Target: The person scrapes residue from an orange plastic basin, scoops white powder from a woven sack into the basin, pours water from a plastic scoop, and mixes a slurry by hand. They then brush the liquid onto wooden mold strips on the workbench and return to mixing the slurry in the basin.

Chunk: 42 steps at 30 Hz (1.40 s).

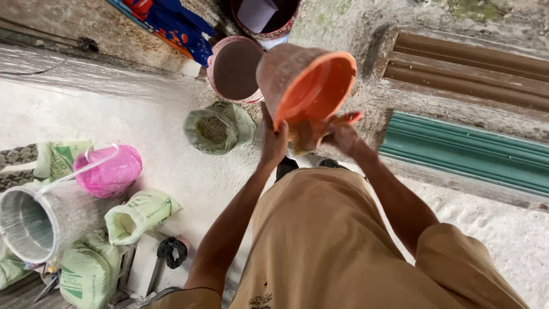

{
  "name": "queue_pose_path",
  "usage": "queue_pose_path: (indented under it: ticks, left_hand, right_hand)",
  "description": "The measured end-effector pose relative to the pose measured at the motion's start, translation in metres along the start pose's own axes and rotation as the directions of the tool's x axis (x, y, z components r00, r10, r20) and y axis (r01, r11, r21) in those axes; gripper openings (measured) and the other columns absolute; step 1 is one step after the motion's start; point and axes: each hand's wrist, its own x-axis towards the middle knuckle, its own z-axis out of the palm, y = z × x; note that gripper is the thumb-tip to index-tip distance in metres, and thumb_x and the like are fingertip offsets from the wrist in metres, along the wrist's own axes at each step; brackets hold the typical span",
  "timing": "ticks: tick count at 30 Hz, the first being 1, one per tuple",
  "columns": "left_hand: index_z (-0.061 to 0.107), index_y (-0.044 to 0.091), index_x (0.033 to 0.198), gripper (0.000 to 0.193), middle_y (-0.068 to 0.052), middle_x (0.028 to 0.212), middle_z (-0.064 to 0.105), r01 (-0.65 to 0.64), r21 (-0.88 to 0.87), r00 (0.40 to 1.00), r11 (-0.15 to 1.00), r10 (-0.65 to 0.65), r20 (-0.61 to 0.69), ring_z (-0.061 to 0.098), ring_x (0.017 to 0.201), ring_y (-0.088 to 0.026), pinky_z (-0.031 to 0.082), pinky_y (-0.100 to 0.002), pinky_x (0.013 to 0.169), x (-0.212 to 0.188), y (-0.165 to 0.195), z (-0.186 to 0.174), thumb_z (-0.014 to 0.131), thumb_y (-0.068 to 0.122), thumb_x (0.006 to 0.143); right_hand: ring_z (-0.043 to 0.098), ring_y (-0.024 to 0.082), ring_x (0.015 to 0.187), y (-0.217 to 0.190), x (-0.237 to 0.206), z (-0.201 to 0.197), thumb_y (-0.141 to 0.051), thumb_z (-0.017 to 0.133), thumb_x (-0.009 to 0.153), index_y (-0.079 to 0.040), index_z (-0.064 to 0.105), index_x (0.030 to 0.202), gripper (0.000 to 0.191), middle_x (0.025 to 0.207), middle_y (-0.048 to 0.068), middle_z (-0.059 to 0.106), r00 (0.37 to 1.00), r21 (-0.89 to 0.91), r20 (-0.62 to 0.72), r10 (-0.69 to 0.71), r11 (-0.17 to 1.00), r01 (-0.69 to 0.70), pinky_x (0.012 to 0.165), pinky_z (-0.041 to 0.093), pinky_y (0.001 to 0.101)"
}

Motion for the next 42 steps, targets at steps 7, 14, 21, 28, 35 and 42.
queue_pose_path:
  ticks: [7,14,21,28,35,42]
  left_hand:
    - [0.035,-0.006,0.15,0.051,-0.023,0.122,0.066,0.346,-0.281,0.937,0.895,-0.344,0.061,0.071,0.098,-0.034,0.061,-0.042,0.085,0.027,0.001,-0.001,0.047,0.019,0.107]
    - [0.042,0.004,0.145,0.046,-0.024,0.115,0.068,0.211,0.054,0.976,0.976,-0.213,0.046,0.07,0.098,-0.036,0.058,-0.046,0.082,0.019,-0.01,-0.008,0.057,0.03,0.11]
    - [0.001,0.006,0.162,0.087,-0.03,0.149,0.043,0.103,0.135,0.994,0.986,-0.107,0.022,0.054,0.131,-0.044,0.051,-0.048,0.102,0.004,0.023,-0.023,0.057,0.029,0.099]
    - [0.008,0.004,0.168,0.074,-0.032,0.17,0.021,-0.173,0.217,0.983,0.961,0.18,-0.015,0.029,0.155,-0.05,0.035,-0.051,0.123,-0.018,0.013,-0.002,0.052,0.019,0.11]
    - [0.006,0.009,0.167,0.079,-0.029,0.156,0.046,0.23,-0.031,0.973,0.973,-0.231,-0.023,0.056,0.139,-0.043,0.051,-0.043,0.098,-0.039,0.0,-0.004,0.049,0.023,0.102]
    - [-0.006,0.016,0.17,0.08,-0.036,0.153,0.042,0.312,-0.042,0.95,0.949,-0.311,0.036,0.053,0.132,-0.05,0.049,-0.049,0.104,-0.027,-0.002,-0.002,0.044,0.023,0.108]
  right_hand:
    - [0.074,0.019,0.082,-0.004,0.007,-0.04,-0.022,0.059,0.113,-0.003,0.061,0.118,0.02,0.102,0.017,0.07,0.903,0.68,-0.421,-0.089,0.628,0.378,0.069,0.068,0.0332]
    - [0.065,0.015,0.055,-0.035,0.015,-0.042,-0.021,0.063,0.102,-0.017,0.072,0.108,0.011,0.113,0.008,0.076,0.859,0.016,-0.367,0.357,0.926,-0.377,0.035,0.042,0.0321]
    - [0.069,0.014,0.083,-0.046,0.052,-0.035,-0.017,0.073,0.088,-0.022,0.072,0.123,0.035,0.102,0.002,0.076,0.877,-0.239,0.003,-0.481,0.851,0.468,0.077,0.061,0.0299]
    - [0.065,0.021,0.084,-0.011,0.101,0.03,-0.01,0.067,0.098,-0.014,0.067,0.108,0.01,0.096,0.005,0.068,0.843,0.438,-0.538,-0.007,0.852,0.287,0.076,0.056,0.0345]
    - [0.067,0.03,0.1,0.014,0.066,0.001,-0.025,0.07,0.098,-0.017,0.069,0.121,0.025,0.12,0.014,0.067,0.93,0.099,0.075,0.359,0.926,-0.366,0.082,0.058,0.04]
    - [0.071,0.034,0.102,-0.001,0.017,0.042,-0.005,0.06,0.097,-0.011,0.071,0.118,0.025,0.128,0.021,0.065,0.946,-0.336,-0.227,-0.23,0.931,0.145,0.086,0.064,0.0363]
